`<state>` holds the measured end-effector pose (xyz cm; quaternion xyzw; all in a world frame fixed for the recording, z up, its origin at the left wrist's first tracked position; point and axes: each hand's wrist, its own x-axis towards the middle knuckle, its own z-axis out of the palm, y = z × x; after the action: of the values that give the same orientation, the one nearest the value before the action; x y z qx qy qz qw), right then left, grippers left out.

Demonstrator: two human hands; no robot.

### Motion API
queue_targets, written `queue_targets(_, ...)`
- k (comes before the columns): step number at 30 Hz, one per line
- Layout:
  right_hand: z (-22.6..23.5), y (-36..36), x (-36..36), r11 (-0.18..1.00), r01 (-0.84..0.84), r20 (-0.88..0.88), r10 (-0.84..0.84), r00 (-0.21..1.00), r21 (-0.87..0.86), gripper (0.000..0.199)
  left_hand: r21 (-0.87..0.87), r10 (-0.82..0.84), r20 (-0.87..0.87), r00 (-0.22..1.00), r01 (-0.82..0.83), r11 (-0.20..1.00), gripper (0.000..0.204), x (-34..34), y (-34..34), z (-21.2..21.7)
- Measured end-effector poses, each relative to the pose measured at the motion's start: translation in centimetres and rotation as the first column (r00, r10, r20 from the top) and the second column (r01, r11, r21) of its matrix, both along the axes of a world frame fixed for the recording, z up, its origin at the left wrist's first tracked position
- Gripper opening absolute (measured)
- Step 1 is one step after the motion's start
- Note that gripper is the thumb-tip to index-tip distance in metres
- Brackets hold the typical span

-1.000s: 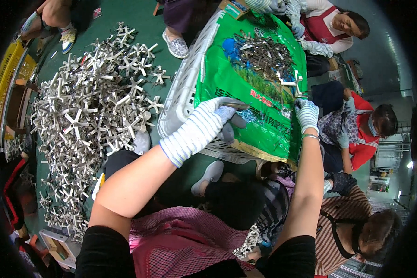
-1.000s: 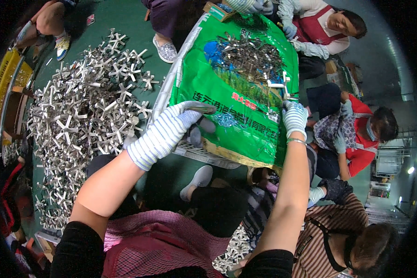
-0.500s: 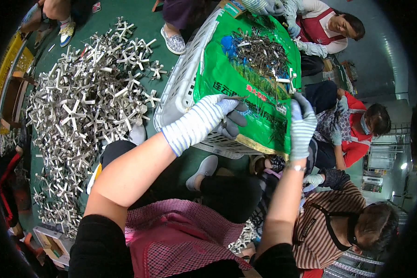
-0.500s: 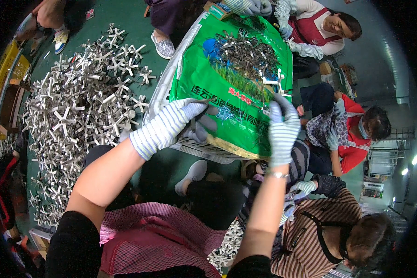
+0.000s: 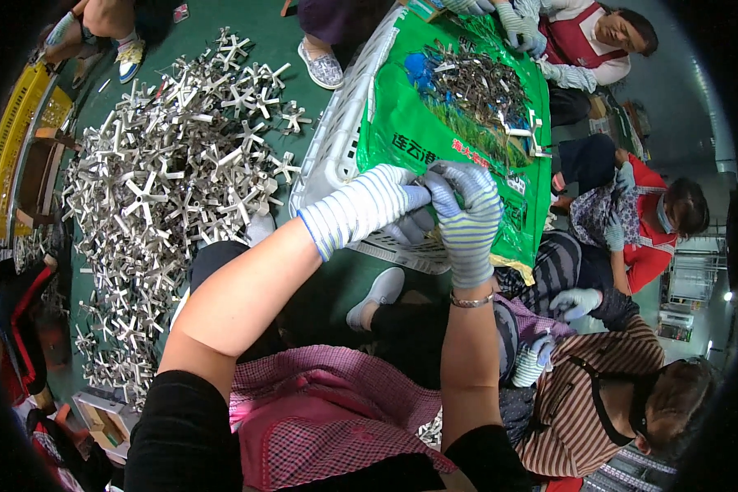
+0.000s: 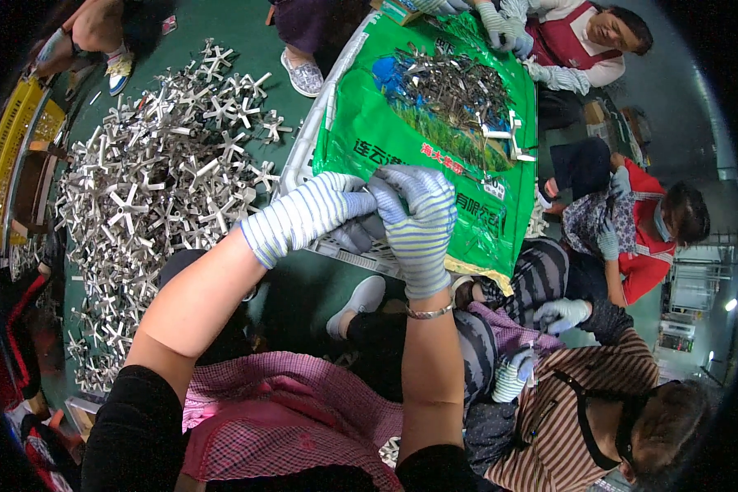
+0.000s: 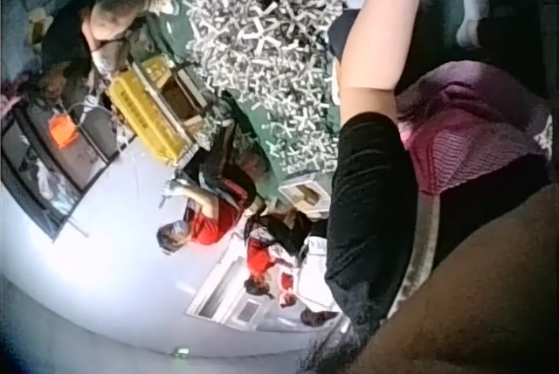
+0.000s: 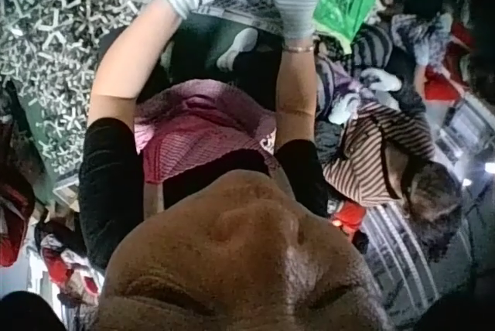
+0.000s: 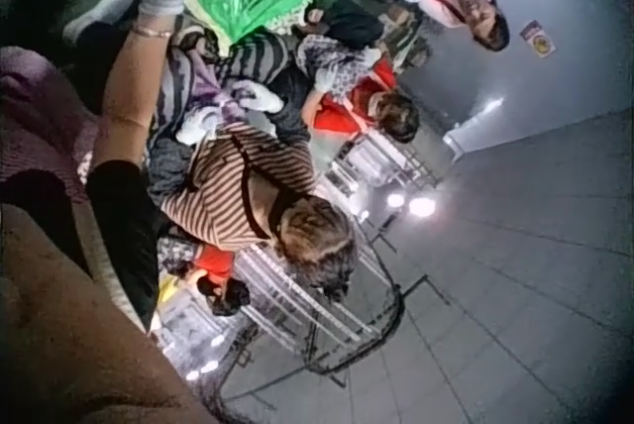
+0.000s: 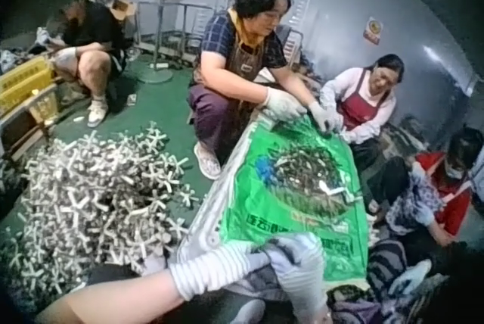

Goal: Sorting and assembling small plastic or rubber manufacturing components.

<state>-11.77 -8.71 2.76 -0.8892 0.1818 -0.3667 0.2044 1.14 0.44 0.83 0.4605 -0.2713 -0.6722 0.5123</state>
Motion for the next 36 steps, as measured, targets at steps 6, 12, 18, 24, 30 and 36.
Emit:
queue_targets(6,-0.5,-0.2,-0.3,0.991,0.095,0.056,-0.09,0.994,-0.095,0.017,-0.032,-0.001,-0.06,0.998,-0.001,0.999,0.025,-0.6,0.0,0.2)
queue_targets(12,-1.3,-0.7,-0.9,0.986,-0.021,0.122,0.0,0.993,0.167,0.013,-0.053,0.145,0.08,0.986,-0.141,0.989,0.031,-0.7,-0.1,0.8)
queue_targets(18,-0.4,0.0,-1.1,0.998,0.056,-0.047,-0.057,0.997,-0.02,0.017,-0.036,0.054,0.103,0.993,-0.051,0.998,0.033,-0.7,0.1,0.8)
queue_targets(24,0.1,0.4,-0.4,0.996,0.011,-0.021,-0.009,1.0,0.085,0.014,0.013,-0.049,0.086,0.995,0.048,0.999,0.032,-0.7,0.2,1.0)
queue_targets(30,0.2,0.5,-0.5,0.996,0.054,-0.09,-0.06,0.994,-0.065,0.015,-0.069,0.067,0.146,0.987,-0.057,0.996,0.025,-0.6,-0.1,-1.0)
queue_targets(36,-0.8,0.2,-0.4,0.967,0.035,0.005,-0.038,0.999,0.254,0.02,-0.014,0.131,-0.018,0.991,-0.131,0.991,0.028,-0.6,-0.1,0.2)
